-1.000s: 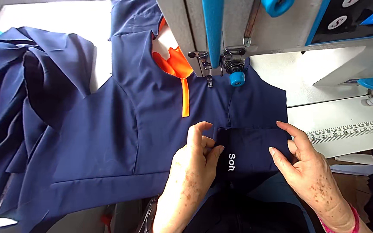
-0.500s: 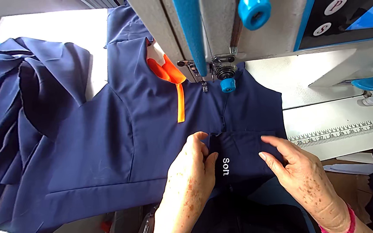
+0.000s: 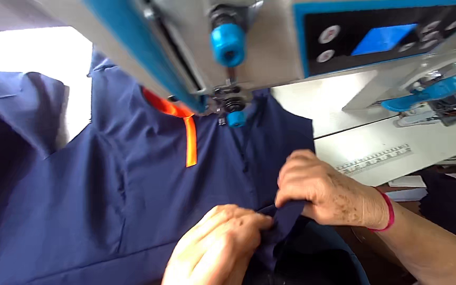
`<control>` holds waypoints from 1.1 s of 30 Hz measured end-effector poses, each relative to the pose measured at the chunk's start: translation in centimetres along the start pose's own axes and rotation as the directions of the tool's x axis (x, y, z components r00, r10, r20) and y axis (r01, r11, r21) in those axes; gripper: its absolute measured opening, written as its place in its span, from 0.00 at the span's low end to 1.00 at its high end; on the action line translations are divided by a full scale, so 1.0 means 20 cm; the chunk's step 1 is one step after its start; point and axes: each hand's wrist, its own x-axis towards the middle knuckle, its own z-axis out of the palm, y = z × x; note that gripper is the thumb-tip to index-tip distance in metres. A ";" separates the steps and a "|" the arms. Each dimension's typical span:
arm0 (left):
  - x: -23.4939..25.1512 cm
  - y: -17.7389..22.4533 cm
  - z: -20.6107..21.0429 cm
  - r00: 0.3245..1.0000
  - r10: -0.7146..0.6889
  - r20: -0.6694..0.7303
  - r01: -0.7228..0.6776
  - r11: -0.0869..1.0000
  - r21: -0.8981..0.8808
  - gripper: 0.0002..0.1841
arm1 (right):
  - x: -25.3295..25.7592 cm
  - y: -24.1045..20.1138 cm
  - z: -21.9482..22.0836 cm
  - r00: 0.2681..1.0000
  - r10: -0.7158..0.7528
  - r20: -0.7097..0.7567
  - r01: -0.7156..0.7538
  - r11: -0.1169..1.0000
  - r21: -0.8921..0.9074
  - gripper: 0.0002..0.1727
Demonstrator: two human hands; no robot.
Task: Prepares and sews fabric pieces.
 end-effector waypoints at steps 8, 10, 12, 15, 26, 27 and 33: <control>0.65 0.00 0.46 0.980 -0.189 0.058 0.192 0.980 -0.047 0.08 | -0.50 -0.18 -0.15 0.627 0.670 -0.396 -0.571 0.742 0.352 0.09; 0.86 -0.05 0.61 0.900 -0.312 0.305 0.344 0.937 -0.056 0.11 | -0.54 -0.16 -0.15 0.381 0.814 -0.439 -0.685 0.567 0.457 0.21; 0.96 -0.13 0.71 0.840 -0.379 0.387 0.409 0.912 0.005 0.17 | -0.54 -0.14 -0.16 0.227 0.900 -0.371 -0.689 0.418 0.592 0.37; 0.92 -0.25 0.71 0.908 -0.336 0.251 0.339 0.940 0.031 0.24 | -0.51 -0.11 -0.16 0.242 0.918 -0.314 -0.677 0.391 0.624 0.47; 0.81 -0.36 0.64 0.935 0.261 0.242 -0.341 0.852 0.398 0.13 | -0.49 -0.02 -0.03 0.637 0.541 -0.549 -0.748 0.607 -0.270 0.14; 0.80 -0.31 0.65 0.936 0.223 0.273 -0.326 0.841 0.432 0.12 | -0.50 -0.03 -0.03 0.642 0.519 -0.565 -0.748 0.587 -0.310 0.15; 0.63 -0.17 0.80 0.969 0.014 0.245 -0.182 0.708 0.682 0.33 | -0.63 -0.07 -0.02 0.719 0.447 -0.533 -0.678 0.619 -0.396 0.19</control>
